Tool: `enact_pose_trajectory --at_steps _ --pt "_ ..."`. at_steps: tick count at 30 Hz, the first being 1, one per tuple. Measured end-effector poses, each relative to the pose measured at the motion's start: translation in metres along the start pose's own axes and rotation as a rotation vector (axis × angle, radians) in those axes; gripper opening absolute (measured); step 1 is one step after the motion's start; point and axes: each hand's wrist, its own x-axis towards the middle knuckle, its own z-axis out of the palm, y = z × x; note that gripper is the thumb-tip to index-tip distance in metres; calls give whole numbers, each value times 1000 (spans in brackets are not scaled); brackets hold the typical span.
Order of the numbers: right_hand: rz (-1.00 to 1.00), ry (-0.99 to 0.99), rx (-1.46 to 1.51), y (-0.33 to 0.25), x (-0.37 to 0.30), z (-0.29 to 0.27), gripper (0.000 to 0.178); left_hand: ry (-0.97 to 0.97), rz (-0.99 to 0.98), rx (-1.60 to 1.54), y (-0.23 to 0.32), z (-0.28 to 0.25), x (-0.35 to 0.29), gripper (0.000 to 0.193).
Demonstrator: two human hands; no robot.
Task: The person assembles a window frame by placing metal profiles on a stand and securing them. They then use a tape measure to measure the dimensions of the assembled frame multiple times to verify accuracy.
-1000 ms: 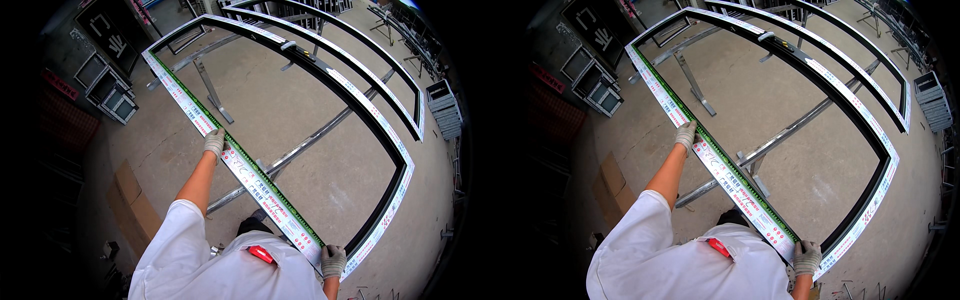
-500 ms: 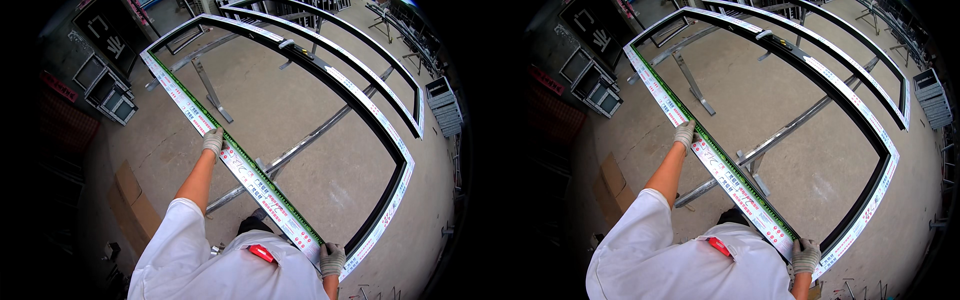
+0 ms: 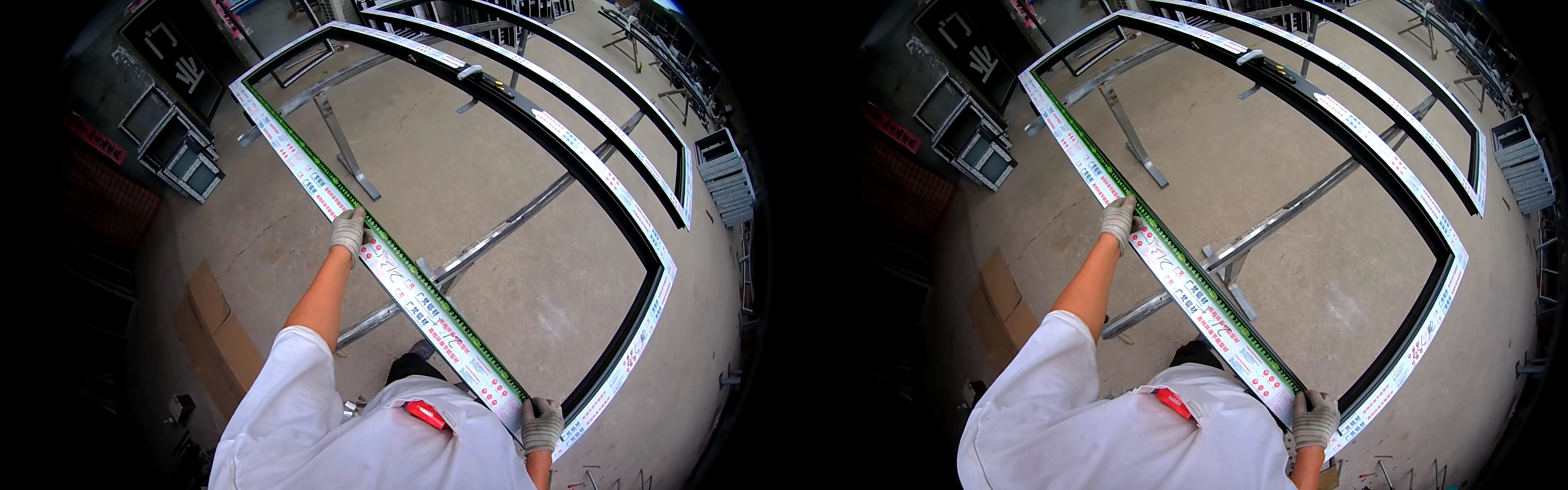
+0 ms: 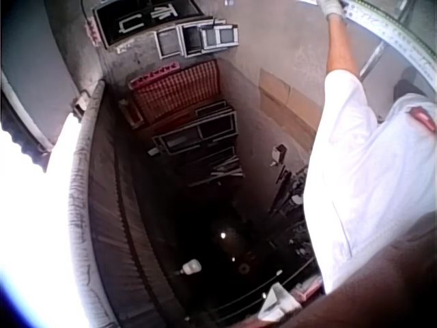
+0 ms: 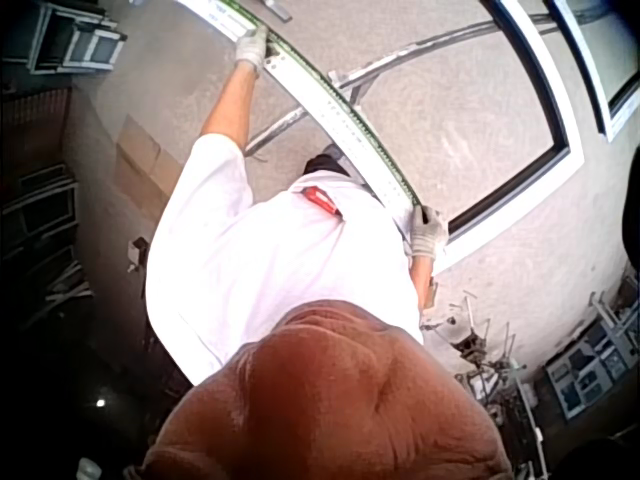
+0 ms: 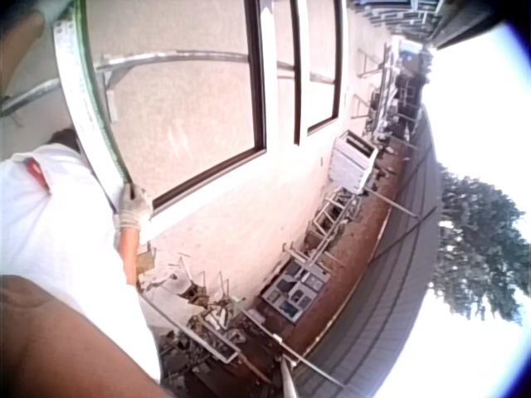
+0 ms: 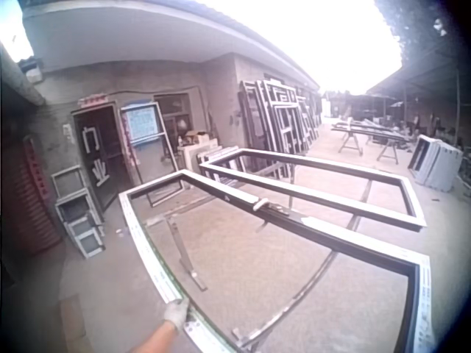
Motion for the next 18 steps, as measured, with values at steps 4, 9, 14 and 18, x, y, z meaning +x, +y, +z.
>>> enact_pose_trajectory --at_steps 4,9,14,18 --pt "6 1 4 2 -1 1 22 -26 22 -15 -1 -3 -1 31" --pt "7 1 17 4 -2 1 23 -23 39 -18 -3 -2 -1 31" --pt "8 -6 27 1 -1 0 22 -36 44 -62 -5 -4 3 30" --pt "-8 6 22 2 0 2 21 -28 20 -60 -6 -4 7 33"
